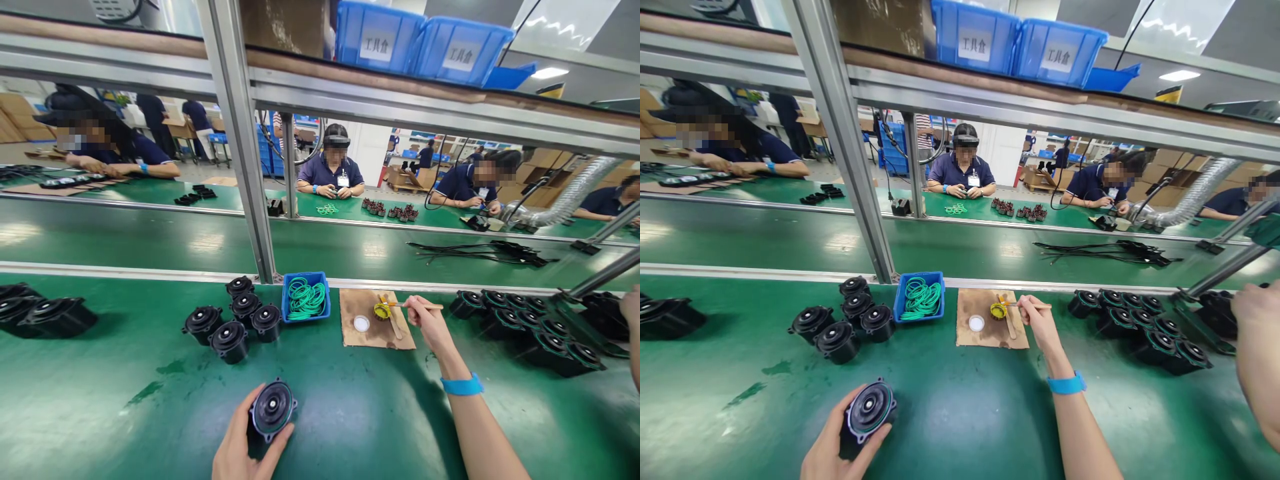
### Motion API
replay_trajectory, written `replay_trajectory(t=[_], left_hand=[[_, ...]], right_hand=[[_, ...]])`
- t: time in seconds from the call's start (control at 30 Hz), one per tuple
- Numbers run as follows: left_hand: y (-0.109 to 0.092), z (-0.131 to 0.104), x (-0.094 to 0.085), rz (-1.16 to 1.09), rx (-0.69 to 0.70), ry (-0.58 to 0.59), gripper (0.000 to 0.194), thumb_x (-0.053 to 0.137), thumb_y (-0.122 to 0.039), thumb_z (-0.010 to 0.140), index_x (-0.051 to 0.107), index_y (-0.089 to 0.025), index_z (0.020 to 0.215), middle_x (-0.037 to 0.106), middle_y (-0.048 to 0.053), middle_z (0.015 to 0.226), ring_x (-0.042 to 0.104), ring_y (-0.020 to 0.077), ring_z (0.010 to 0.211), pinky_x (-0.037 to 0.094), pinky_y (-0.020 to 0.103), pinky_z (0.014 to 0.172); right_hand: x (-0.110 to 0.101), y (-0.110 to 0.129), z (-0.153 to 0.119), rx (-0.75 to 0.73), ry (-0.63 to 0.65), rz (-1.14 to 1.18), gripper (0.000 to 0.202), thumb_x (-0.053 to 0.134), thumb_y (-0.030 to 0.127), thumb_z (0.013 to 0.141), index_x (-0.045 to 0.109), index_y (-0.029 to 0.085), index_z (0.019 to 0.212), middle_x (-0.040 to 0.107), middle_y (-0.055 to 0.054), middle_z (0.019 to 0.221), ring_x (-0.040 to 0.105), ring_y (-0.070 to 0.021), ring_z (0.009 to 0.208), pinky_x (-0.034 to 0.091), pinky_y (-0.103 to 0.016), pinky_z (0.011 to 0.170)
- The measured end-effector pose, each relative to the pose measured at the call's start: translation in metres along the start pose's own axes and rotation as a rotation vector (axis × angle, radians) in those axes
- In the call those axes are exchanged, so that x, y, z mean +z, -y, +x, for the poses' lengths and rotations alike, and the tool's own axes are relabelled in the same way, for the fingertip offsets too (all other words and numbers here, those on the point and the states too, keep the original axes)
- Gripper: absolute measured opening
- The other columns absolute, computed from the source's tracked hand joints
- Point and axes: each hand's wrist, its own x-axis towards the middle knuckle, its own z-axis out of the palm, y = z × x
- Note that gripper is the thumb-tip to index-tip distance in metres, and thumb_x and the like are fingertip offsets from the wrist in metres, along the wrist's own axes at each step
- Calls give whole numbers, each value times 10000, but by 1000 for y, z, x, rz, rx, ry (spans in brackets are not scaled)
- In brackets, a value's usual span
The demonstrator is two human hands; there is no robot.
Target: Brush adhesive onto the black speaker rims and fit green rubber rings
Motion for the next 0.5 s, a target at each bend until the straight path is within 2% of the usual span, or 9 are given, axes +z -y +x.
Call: replay_trajectory(t=[0.13, 0.33, 0.5], left_hand=[[-3, -1, 1, -8, -12, -48, 582, 630, -609, 769, 559, -240, 1214, 735, 82, 1171, 725, 313, 1045, 607, 395, 828], [-1, 0, 0, -10, 1, -5, 604, 665, -603, 741, 560, -235, 1209, 744, 85, 1154, 736, 300, 1006, 608, 385, 818], [-8, -1, 1, -38, -53, -41, 594, 625, -633, 756, 563, -248, 1203, 732, 79, 1159, 720, 310, 1022, 589, 403, 842]], right_hand=[[3, -2, 1, 29, -38, 87, 475, 781, 627, 619, 638, 181, 702, 458, 50, 557, 380, -93, 482, 299, -216, 421], [1, -16, 5, 82, -161, 87, 530, 753, 677, 647, 656, 157, 682, 453, 49, 497, 337, -75, 418, 210, -211, 365], [0, -26, 8, 108, -199, 44, 569, 710, 716, 645, 654, 152, 686, 462, 48, 480, 355, -82, 397, 238, -220, 352]])
